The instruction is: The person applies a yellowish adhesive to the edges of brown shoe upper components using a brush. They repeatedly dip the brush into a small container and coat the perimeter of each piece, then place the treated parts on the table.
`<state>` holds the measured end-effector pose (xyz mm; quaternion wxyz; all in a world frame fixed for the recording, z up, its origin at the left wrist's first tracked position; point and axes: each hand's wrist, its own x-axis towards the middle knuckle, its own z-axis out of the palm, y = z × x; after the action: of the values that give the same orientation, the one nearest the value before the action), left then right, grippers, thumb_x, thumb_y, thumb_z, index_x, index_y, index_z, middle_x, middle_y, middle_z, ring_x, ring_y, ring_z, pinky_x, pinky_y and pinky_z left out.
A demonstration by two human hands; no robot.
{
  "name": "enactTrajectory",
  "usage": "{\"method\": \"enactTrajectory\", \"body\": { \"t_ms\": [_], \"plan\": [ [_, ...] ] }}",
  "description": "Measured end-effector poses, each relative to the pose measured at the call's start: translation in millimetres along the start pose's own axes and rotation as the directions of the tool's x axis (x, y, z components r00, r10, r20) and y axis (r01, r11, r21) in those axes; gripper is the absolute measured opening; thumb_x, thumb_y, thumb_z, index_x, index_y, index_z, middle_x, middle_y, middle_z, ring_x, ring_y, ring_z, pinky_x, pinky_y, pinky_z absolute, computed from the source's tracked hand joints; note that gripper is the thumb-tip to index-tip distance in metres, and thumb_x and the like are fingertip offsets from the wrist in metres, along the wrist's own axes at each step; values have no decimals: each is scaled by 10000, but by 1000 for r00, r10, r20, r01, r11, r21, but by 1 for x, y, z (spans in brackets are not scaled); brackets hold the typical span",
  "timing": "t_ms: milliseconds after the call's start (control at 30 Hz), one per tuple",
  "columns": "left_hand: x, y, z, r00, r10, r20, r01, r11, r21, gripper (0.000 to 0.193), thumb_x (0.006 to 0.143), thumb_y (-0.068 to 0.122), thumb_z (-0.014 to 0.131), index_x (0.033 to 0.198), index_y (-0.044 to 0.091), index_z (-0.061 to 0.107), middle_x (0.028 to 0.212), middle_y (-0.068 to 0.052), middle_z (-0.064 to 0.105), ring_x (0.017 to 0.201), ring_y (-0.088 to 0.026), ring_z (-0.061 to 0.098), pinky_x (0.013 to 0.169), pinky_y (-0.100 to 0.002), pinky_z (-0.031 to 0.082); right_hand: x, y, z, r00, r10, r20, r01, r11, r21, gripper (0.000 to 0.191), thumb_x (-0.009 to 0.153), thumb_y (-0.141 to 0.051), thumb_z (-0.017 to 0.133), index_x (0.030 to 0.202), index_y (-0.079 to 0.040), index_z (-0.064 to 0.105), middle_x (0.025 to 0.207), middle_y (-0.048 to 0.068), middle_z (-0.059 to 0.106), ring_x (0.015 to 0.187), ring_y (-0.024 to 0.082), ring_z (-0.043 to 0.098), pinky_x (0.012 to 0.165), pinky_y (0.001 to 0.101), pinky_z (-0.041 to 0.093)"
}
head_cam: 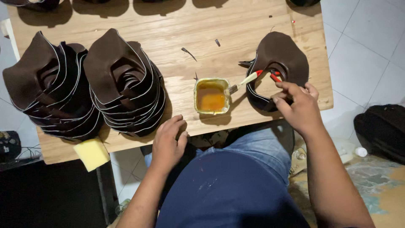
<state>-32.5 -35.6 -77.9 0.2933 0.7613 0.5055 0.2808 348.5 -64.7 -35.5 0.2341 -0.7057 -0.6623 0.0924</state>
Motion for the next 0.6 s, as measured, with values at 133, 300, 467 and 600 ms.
{"method": "enactTrajectory", "body": {
  "t_ms": [133,300,467,600],
  "plan": [
    [-1,0,0,999,-51,12,51,999,-15,316,843,118,711,1151,49,705,1335,-119,666,1240,-342,597,1054,-427,461,9,7,-12,996,52,-68,-52,999,6,247,943,-173,739,1174,-92,706,1013,49,770,1019,245,677,1123,391,387],
    [0,-1,-4,997,-41,63,42,999,-20,334,840,121,711,1164,37,693,1356,-127,654,1252,-343,589,1050,-422,459,8,13,-28,935,217,-281,-128,945,302,182,1011,-90,669,1190,-62,667,1100,85,722,1041,201,691,972,307,521],
    [-2,11,-12,998,-15,65,19,998,-67,298,885,109,687,1168,16,682,1303,-153,670,1228,-332,614,1035,-399,471,11,9,-49,812,-162,-561,85,983,-161,202,974,149,584,1120,18,628,1063,169,619,1010,246,576,921,361,487],
    [-2,37,-19,978,-205,28,206,947,-245,181,971,142,635,1106,40,702,1091,-102,724,1009,-213,711,902,-312,564,5,-16,-65,747,-51,-663,293,921,259,108,1142,119,495,1179,17,501,1144,158,534,985,191,538,945,321,491]
  ]
}}
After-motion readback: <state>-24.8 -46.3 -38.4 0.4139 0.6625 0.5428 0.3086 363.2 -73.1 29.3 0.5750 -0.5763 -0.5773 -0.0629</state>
